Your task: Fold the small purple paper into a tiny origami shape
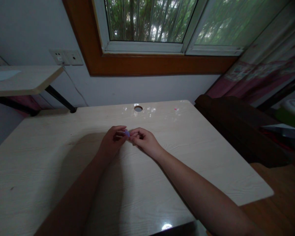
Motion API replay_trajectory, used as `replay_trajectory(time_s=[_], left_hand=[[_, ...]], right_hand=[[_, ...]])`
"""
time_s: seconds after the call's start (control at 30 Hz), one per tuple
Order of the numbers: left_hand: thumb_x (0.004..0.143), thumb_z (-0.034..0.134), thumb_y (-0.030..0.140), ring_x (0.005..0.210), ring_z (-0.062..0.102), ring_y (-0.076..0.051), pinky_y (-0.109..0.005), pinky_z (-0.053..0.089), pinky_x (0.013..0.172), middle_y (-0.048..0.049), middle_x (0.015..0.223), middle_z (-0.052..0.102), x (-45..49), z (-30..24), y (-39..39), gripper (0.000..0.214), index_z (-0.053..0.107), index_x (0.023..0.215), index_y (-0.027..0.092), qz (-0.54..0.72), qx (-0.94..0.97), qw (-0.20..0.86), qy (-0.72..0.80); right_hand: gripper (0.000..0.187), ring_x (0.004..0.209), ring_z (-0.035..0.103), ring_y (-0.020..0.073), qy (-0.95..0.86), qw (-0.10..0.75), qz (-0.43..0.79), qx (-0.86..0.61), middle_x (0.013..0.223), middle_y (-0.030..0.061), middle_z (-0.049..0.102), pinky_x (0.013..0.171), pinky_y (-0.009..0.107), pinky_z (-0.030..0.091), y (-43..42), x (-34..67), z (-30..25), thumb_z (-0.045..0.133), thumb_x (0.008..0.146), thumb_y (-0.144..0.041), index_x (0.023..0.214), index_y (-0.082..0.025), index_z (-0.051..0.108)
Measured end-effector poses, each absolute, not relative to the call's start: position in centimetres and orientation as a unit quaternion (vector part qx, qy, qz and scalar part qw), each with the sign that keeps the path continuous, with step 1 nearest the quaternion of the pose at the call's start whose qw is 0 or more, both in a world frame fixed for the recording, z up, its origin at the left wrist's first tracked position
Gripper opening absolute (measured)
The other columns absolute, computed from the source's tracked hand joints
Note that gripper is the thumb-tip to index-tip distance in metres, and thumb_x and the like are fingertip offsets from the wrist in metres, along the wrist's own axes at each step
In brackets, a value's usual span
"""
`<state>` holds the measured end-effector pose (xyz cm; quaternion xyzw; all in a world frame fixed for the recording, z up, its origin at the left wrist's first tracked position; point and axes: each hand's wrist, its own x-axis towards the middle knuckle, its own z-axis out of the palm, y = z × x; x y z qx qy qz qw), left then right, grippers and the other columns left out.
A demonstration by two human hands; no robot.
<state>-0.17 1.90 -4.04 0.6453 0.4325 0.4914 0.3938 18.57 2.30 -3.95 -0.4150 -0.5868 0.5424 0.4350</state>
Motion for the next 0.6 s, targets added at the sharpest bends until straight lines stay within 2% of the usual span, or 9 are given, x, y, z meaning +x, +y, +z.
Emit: replay_trajectory(time_s=[0.2,0.37,0.6], left_hand=[[0.086,0.065,0.024,0.091,0.065,-0.017,-0.031,0.057,0.079,-0.0052,0.103,0.062,-0.32,-3.68,2.04,0.014,0.068,0.099,0.022,0.469,0.708,0.339,0.405],[0.085,0.065,0.022,0.087,0.066,-0.016,-0.031,0.057,0.078,-0.0046,0.101,0.062,-0.39,-3.51,2.10,0.015,0.067,0.100,0.022,0.466,0.701,0.335,0.424],[0.086,0.064,0.027,0.084,0.065,-0.016,-0.029,0.054,0.075,-0.0047,0.098,0.065,-0.30,-3.20,1.93,0.014,0.069,0.098,0.022,0.456,0.697,0.318,0.453]], right_hand=[[0.025,0.058,0.053,0.0093,-0.584,0.432,0.555,-0.405,0.075,0.0001,0.064,0.055,0.022,0.040,2.50,18.61,-4.09,0.070,0.079,-0.033,0.098,-0.017,0.068],[0.023,0.058,0.052,0.0093,-0.582,0.436,0.559,-0.398,0.072,-0.0013,0.062,0.055,0.022,0.040,2.44,18.53,-4.05,0.071,0.077,-0.032,0.093,-0.017,0.065],[0.017,0.055,0.041,0.0082,-0.609,0.427,0.528,-0.409,0.064,-0.0050,0.051,0.053,0.021,0.033,2.16,18.54,-4.02,0.070,0.077,-0.031,0.084,-0.018,0.061]])
